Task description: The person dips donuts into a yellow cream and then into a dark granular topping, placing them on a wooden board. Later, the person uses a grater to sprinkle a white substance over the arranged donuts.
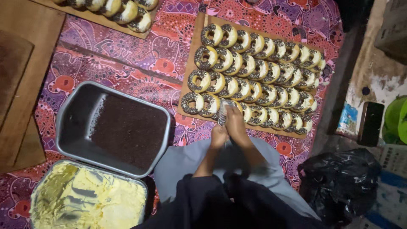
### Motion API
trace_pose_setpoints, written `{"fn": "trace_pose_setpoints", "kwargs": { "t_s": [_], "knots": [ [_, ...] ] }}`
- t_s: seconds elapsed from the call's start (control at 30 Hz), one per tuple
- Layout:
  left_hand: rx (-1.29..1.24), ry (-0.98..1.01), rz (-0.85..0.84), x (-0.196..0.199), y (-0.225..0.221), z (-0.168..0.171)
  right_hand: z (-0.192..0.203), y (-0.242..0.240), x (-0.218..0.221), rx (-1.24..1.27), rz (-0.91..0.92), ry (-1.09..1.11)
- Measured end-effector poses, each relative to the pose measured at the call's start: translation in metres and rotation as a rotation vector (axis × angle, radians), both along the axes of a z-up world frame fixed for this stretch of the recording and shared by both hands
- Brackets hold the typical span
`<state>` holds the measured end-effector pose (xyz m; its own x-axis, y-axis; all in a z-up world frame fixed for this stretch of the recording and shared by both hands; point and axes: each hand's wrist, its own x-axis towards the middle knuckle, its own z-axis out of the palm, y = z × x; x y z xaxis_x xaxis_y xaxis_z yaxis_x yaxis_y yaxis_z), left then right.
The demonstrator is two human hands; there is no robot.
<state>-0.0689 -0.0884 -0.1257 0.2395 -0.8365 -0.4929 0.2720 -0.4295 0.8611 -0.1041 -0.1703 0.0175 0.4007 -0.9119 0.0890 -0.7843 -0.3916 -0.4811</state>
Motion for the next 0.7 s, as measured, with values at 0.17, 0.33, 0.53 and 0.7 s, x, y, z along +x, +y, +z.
{"fn": "trace_pose_setpoints", "kwargs": {
  "t_s": [0.17, 0.33, 0.53, 0.7],
  "knots": [
    [-0.151, 0.111, 0.088, 0.001, 0.055, 0.021, -0.025, -0.003, 0.008, -0.027, -0.001, 0.039],
    [-0.337, -0.695, -0.096, -0.022, 0.096, 0.049, 0.004, -0.022, -0.016, 0.14, -0.147, -0.215],
    [-0.257, -0.15, 0.052, -0.048, 0.03, 0.016, 0.025, 0.008, -0.056, -0.016, -0.065, -0.14],
    [-0.066, 0.23, 0.012, -0.06, 0.008, -0.005, -0.007, 0.004, -0.047, -0.133, -0.034, 0.095]
  ]
}}
